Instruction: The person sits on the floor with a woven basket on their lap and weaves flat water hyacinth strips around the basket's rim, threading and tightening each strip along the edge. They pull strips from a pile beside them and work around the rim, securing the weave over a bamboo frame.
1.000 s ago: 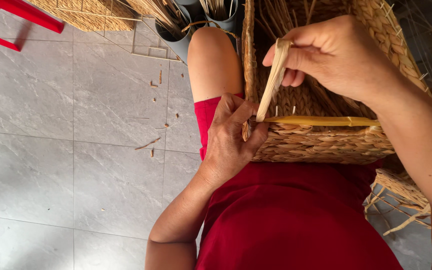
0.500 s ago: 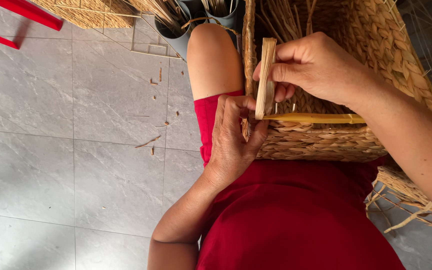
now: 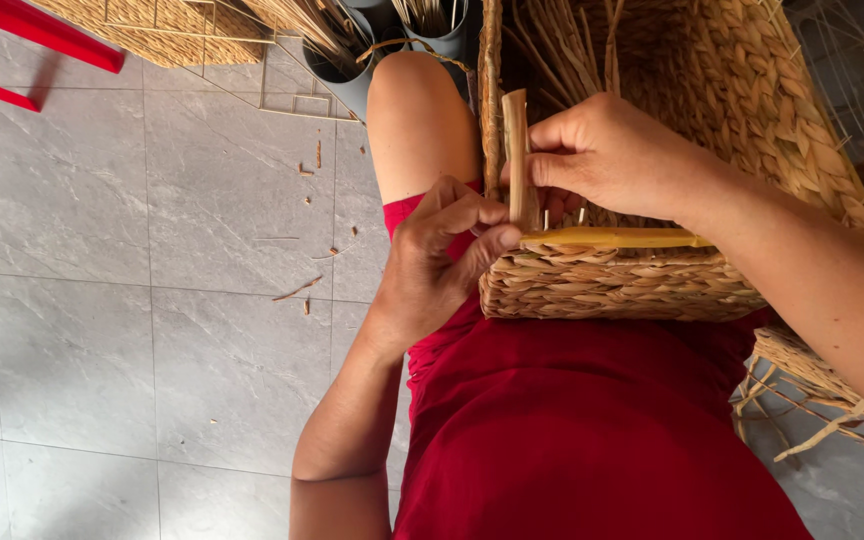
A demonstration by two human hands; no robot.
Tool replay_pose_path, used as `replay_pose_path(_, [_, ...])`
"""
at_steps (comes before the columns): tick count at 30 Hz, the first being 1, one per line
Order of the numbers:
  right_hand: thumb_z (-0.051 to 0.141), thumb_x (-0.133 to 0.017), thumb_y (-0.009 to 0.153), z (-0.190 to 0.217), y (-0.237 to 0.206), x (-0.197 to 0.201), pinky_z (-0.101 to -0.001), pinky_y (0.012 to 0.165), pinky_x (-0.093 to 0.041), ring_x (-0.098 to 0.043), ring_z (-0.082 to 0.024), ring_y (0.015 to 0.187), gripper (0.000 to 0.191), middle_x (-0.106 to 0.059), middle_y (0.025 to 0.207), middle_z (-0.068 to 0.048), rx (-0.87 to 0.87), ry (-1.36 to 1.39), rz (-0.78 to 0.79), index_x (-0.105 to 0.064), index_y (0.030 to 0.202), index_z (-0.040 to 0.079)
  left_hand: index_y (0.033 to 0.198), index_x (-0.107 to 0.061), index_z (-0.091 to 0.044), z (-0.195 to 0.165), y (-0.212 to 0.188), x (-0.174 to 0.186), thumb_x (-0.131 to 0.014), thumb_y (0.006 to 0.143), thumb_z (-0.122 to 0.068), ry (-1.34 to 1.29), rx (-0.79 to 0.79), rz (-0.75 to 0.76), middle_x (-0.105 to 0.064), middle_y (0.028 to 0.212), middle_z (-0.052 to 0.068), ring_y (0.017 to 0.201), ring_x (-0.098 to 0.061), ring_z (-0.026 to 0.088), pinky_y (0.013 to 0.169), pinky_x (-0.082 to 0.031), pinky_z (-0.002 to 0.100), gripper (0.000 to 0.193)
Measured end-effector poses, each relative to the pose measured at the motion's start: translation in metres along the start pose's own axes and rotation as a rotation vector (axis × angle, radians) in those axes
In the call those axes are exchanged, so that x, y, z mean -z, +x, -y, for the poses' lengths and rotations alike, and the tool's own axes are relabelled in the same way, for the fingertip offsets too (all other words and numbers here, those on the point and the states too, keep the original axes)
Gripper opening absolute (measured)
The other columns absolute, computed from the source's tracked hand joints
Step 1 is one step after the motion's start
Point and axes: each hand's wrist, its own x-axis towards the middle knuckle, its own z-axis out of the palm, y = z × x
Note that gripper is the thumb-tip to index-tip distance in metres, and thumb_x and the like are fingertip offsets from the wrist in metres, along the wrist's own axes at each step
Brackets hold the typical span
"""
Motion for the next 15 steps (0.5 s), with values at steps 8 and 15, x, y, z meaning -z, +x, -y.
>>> replay_pose_path(8, [0.012,-0.082,0.100,0.002,-0.062,-0.014,-0.0309,0.071,-0.057,-0.069,-0.023,0.092,0.029,-0.069,0.110,-0.014,0.685,-0.810,-0.691,-0.065,0.121,0.000,0.107,-0.074,-0.003,-0.003,0.004,-0.004,-0.072,0.101,-0.015,0.081,0.036,-0.014,-0.055,0.088,0.005,0.084,-0.053,0.017,0.076,-0.049,0.030,0.014])
replay_pose_path(15, [0.024,-0.087,0.095,-0.019,-0.090,-0.042,-0.0304,0.079,-0.055,-0.063,-0.018,0.091,0.043,-0.063,0.105,-0.009,0.691,-0.448,-0.928,-0.060,0.120,0.000,0.105,-0.074,-0.002,0.001,0.003,-0.014,-0.071,0.102,-0.018,0.053,0.085,-0.045,-0.050,0.091,0.005,0.084,-0.053,0.017,0.076,-0.049,0.030,0.016])
